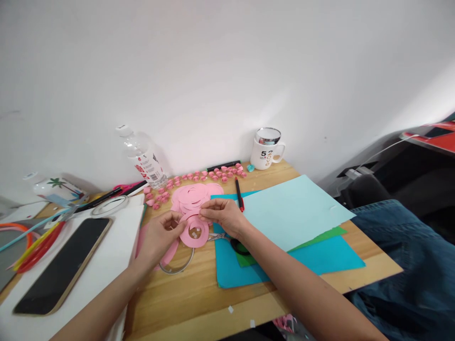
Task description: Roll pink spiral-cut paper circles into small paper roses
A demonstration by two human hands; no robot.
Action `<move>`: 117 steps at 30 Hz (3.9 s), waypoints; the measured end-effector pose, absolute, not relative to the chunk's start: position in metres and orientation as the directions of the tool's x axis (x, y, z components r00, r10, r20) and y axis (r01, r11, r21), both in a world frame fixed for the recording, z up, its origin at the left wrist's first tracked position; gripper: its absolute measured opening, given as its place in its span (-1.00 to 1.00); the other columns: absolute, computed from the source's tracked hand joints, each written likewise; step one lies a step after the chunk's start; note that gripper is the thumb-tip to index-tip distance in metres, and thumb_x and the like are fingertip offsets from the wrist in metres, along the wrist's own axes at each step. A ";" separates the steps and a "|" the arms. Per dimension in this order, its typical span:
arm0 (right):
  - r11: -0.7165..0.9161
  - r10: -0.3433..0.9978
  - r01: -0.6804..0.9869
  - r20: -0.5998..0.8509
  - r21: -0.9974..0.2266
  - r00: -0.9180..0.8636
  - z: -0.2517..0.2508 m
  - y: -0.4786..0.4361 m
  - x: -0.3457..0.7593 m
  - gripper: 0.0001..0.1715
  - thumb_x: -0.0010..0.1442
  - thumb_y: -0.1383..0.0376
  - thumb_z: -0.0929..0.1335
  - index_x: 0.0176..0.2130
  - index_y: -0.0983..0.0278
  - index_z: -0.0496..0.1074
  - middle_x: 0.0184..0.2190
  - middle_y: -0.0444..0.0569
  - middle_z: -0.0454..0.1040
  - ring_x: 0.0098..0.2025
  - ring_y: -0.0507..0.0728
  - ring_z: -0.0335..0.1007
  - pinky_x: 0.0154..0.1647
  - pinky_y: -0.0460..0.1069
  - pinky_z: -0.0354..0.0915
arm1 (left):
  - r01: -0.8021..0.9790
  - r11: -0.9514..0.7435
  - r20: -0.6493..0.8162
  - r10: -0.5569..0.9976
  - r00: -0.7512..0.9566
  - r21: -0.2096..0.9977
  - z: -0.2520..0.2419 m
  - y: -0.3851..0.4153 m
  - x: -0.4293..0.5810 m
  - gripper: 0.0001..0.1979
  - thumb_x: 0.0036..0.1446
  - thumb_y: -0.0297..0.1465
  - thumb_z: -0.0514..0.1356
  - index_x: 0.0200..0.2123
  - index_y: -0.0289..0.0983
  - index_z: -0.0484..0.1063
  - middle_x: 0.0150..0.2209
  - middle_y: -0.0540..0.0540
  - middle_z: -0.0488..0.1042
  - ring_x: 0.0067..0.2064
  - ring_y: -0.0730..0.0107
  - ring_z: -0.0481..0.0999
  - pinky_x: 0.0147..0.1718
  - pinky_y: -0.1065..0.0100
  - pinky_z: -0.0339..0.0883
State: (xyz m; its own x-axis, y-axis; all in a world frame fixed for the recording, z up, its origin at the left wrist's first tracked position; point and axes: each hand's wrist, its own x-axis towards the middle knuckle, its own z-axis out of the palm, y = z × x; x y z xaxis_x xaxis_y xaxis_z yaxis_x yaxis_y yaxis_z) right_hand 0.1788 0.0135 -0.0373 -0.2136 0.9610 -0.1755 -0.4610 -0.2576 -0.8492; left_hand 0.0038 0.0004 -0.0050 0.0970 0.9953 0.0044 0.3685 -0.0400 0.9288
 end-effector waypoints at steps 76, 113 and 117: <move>-0.157 0.961 -0.490 -0.019 -0.858 -0.274 -0.027 0.009 0.177 -0.77 -0.16 0.33 0.46 -0.38 0.31 0.47 -0.50 -0.10 0.51 -0.47 -0.01 0.43 -0.38 -0.11 0.31 | 0.121 0.040 -0.090 0.895 0.438 0.992 0.010 -0.008 0.008 -0.62 0.10 -0.28 0.05 -0.67 -0.32 0.41 -0.61 -0.07 0.49 -0.50 0.42 0.43 -0.37 0.40 0.27; -0.145 0.968 -0.418 -0.042 -0.897 -0.247 -0.027 0.009 0.178 -0.79 -0.21 0.30 0.48 -0.47 0.31 0.45 -0.59 -0.13 0.47 -0.53 -0.01 0.38 -0.48 -0.11 0.28 | 0.119 0.074 -0.121 0.880 0.460 0.990 0.009 -0.008 0.009 -0.71 0.07 -0.30 0.08 -0.57 -0.32 0.44 -0.62 -0.04 0.47 -0.51 0.42 0.43 -0.37 0.39 0.30; -0.128 0.974 -0.403 -0.038 -0.906 -0.224 -0.026 0.009 0.178 -0.79 -0.23 0.28 0.49 -0.53 0.32 0.44 -0.63 -0.16 0.44 -0.60 -0.05 0.31 -0.53 -0.13 0.24 | 0.113 0.060 -0.108 0.868 0.484 0.992 0.007 -0.007 0.009 -0.65 0.08 -0.26 0.06 -0.63 -0.33 0.42 -0.58 -0.07 0.49 -0.48 0.41 0.44 -0.36 0.40 0.30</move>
State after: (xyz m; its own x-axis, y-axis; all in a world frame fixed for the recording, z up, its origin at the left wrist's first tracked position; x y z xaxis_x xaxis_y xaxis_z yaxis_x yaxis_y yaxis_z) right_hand 0.1776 0.0094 -0.0262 -0.2242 0.9738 -0.0377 -0.4029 -0.1278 -0.9063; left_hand 0.0085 -0.0074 0.0071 0.4844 0.8682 -0.1078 0.1127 0.0603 0.9918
